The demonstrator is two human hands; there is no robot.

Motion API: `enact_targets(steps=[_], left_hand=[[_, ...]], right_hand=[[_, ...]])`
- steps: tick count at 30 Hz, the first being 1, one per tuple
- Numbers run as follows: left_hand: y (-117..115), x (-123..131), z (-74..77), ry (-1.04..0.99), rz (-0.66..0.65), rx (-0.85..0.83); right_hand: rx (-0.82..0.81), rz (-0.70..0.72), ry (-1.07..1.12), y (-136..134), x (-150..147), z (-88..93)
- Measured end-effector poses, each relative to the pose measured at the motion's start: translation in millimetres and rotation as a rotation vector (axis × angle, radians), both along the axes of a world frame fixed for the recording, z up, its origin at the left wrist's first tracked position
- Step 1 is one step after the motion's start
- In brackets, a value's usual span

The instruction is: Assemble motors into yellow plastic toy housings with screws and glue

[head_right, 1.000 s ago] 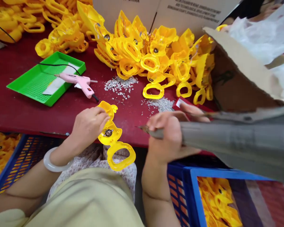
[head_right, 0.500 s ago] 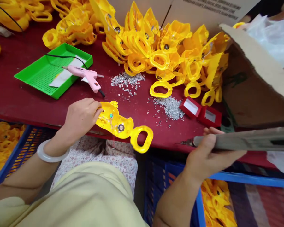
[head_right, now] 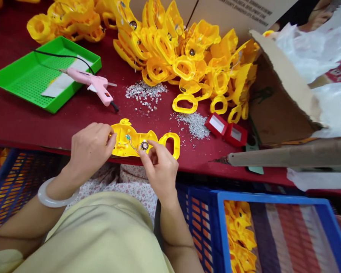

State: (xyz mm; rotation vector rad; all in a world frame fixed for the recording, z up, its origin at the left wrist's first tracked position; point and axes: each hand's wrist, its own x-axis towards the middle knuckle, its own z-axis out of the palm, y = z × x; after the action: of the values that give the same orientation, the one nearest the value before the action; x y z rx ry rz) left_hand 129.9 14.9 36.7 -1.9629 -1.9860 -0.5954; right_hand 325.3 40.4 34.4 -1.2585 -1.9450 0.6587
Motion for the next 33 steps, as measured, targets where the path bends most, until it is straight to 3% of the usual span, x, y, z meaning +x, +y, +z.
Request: enact_targets(steps=[2,5,10,13,20,25,30,33], left_hand=[[-0.8,0.2,-0.8,-0.019,0.009,0.002],[-1.1,-0.6,-0.1,-0.064,-0.024,0.008],[1.0,5.0,4.2,-0.17,-0.324,-0.002],[4.2,11.1,4.9,-0.179,-0.416,-0.059],[7.8,10.7,-0.5,-0.272,-0.43,-0.125],[11.8,11.6,-8.9,-0.359,-0.456,-0.033],[17.7,12.4,-17.1,-0.492,-0.422,0.06],[18.8,13.1,-19.1,-0.503,-0.401,0.099]], right_hand=[[-0.018,0.05,-0.034,5.0,-6.7,-1.4],[-0.077,0.006,0.056,8.1,-9.2,-3.5],[-0.247,-0.091,0.31,6.2,-8.8,-5.2],[-0.265,-0.103,0.382,5.2,-11.0,-4.3],[-0.216,-0.062,0.391,8.9,-16.9,-2.1],[-0.152,0.039,0.331,11.7,-25.6,1.8],[-0.096,-0.129,0.299,7.0,-3.9,7.1],[-0.115,-0.203,0.152,-3.2,22.8,7.1]])
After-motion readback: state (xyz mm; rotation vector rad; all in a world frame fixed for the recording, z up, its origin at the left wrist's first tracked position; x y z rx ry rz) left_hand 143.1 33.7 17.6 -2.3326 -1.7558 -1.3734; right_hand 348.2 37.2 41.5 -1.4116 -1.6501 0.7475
